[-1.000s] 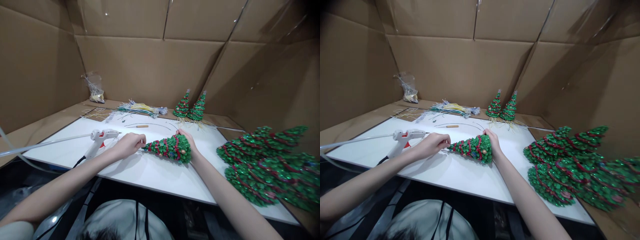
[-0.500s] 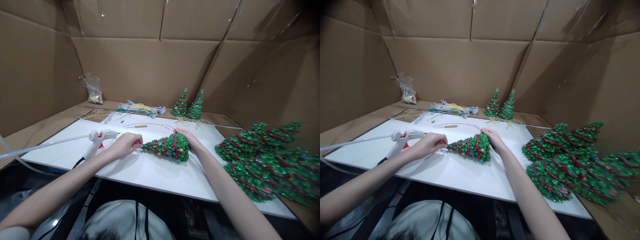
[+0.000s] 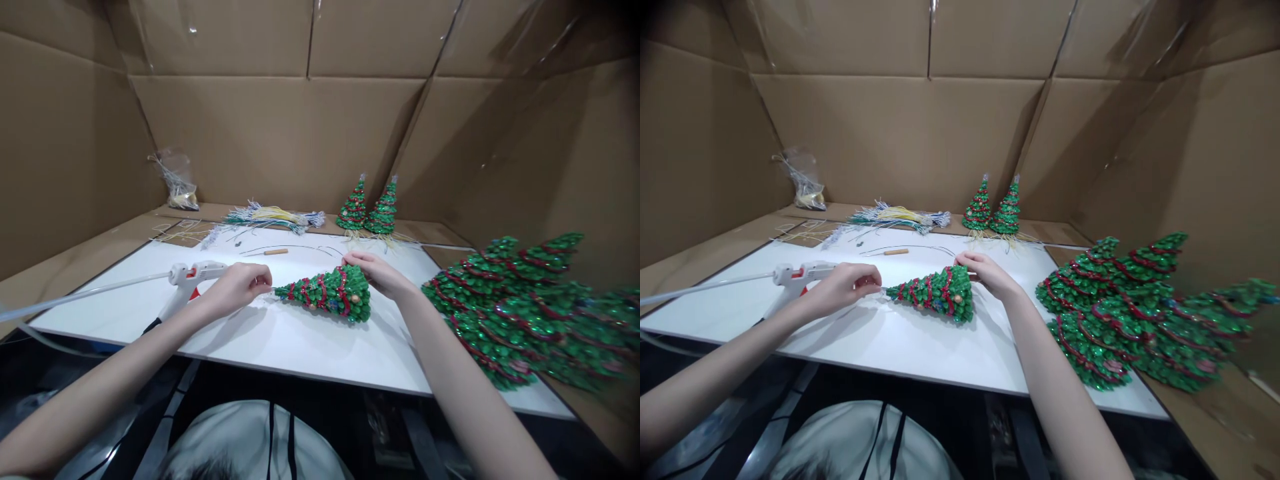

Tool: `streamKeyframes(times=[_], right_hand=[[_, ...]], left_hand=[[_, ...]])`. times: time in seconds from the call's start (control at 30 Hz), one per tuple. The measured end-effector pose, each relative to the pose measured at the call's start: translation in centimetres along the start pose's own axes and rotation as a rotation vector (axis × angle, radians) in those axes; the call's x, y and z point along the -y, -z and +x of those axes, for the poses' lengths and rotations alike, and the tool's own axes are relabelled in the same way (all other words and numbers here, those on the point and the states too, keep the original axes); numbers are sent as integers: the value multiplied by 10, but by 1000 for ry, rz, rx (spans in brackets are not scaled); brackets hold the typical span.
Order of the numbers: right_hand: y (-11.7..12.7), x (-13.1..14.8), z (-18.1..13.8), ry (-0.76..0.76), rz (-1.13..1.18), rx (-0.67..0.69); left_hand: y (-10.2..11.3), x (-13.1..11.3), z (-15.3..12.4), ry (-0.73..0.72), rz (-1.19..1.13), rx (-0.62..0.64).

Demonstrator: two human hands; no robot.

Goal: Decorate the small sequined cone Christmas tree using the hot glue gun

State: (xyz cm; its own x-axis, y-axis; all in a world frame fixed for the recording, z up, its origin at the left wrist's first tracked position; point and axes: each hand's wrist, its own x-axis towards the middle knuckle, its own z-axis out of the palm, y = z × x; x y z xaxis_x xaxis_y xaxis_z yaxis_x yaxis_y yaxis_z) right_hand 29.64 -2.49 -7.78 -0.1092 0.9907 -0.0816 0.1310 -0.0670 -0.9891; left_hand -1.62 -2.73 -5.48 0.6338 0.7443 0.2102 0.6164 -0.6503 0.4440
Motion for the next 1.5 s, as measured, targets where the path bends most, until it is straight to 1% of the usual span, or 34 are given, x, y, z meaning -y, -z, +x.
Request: streamKeyframes(times=[0.27,0.37,0.53,0.67,0.8,0.9,1.17,1.27,1.5], right_hand=[[3,1,-1,14,-14,42],[5,1,-3,25,-23,55],[9,5,-6,28,-69,98],[13,9,-11,13,-61,168],[19,11,-15,62,-48,288],[21,11,-17,89,-86,343],[15,15,-18,97,-117,350],[15,16,-19,96,-125,350],[16,15,-20,101,-142,339]], left_hand=[[-11,-10,14,-84,11,0],[-12,-9,15,-69,18,15],[-5,-2,5,-16,-4,33],[-2,3,0,-9,-13,16],[-3,4,2,-44,-32,4],[-3,3,6,-56,-30,3],[-12,-7,18,-81,-75,38],[-14,-7,19,-71,-84,38],[-4,5,10,-46,-84,46]])
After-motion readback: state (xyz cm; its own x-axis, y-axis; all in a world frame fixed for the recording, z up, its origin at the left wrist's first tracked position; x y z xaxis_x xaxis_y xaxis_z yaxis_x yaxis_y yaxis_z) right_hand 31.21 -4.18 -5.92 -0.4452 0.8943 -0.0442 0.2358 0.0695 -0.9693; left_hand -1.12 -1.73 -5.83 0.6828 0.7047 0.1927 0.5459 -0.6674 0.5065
